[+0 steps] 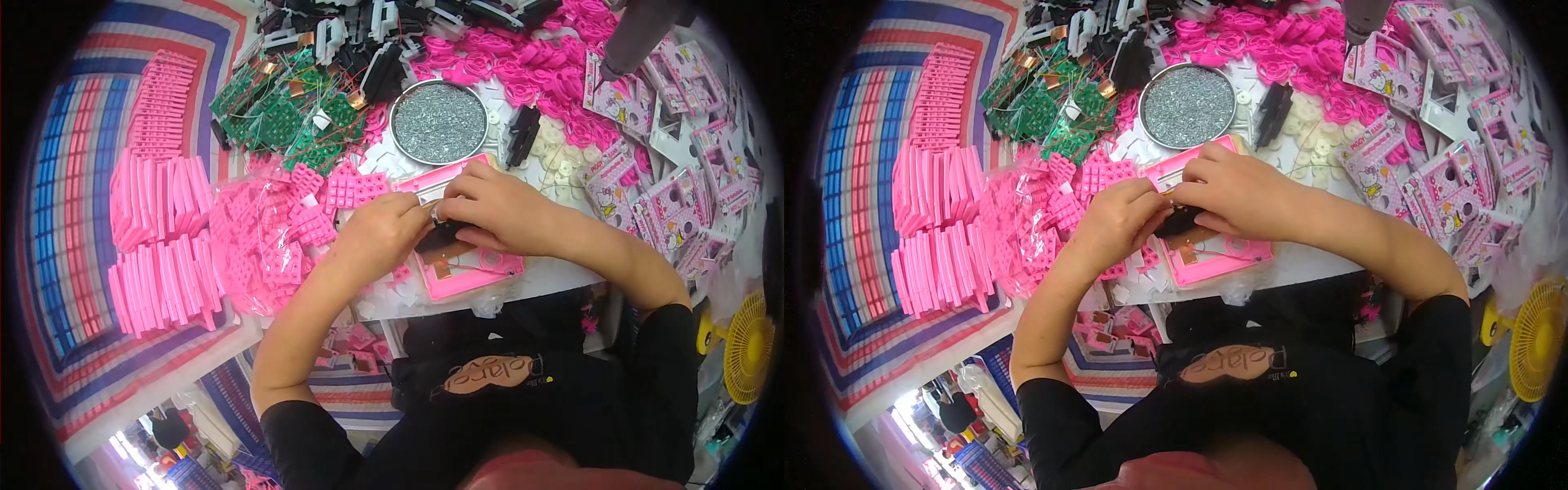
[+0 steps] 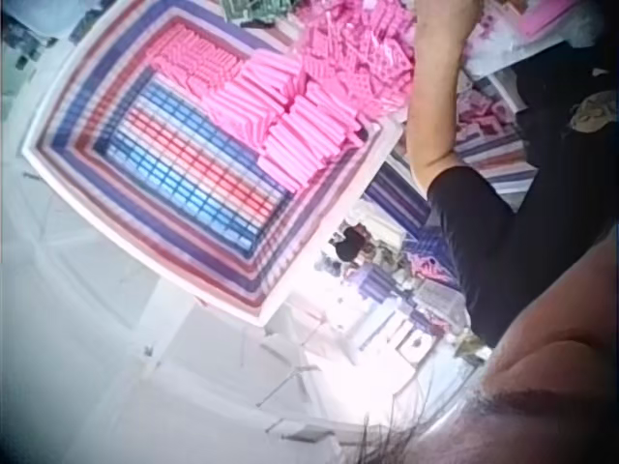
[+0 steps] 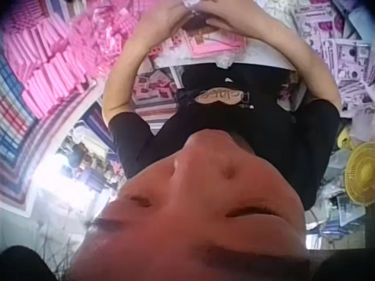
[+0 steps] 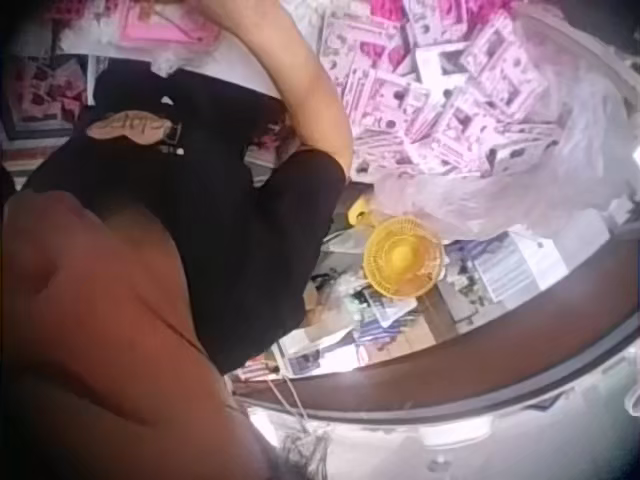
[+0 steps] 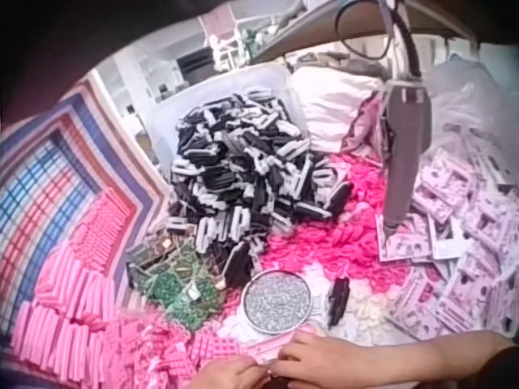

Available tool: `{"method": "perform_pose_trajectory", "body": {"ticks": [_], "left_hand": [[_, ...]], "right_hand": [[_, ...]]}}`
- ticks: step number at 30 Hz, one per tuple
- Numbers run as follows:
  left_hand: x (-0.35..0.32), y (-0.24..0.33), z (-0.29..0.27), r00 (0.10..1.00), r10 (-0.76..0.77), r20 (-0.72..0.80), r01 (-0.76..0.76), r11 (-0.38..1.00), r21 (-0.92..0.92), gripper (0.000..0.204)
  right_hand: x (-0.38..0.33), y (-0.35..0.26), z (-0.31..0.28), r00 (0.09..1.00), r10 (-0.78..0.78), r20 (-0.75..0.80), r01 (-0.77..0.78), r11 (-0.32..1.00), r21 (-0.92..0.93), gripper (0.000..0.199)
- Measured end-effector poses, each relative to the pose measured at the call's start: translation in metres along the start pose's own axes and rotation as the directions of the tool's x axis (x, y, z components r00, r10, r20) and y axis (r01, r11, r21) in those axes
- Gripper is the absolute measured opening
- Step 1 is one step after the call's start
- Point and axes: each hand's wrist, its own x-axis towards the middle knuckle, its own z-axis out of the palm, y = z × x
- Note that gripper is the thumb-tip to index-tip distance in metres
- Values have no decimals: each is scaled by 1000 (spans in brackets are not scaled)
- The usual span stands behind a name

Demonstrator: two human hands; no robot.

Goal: Assembling the internal circuit boards and plastic casings of pink toy banks using hand tools.

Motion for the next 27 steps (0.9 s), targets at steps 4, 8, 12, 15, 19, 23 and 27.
{"method": "perform_pose_trajectory", "body": {"ticks": [4,8,12,15,19,23,27], "left_hand": [[3,5,1,986,-165,17,165,978,-126,14],[3,11,1,854,-499,144,517,792,-325,11],[8,11,-2,830,-527,181,557,771,-309,13],[13,14,-9,813,-541,218,582,776,-244,15],[17,1,-8,809,-517,278,581,777,-245,15],[23,-12,-14,831,-392,395,508,824,-250,17],[68,-49,-22,878,-436,196,434,899,55,19]], "right_hand": [[0,-4,-6,999,20,31,-19,999,-32,43],[3,-11,-4,999,1,42,6,987,-162,42],[0,-32,2,999,-16,45,34,904,-426,36],[4,-56,6,997,50,63,-1,791,-612,41],[12,-45,-2,976,55,211,45,897,-440,44],[9,-22,-28,958,111,264,-89,992,-95,48],[17,19,-70,891,-19,-453,-33,994,-106,54]]}}
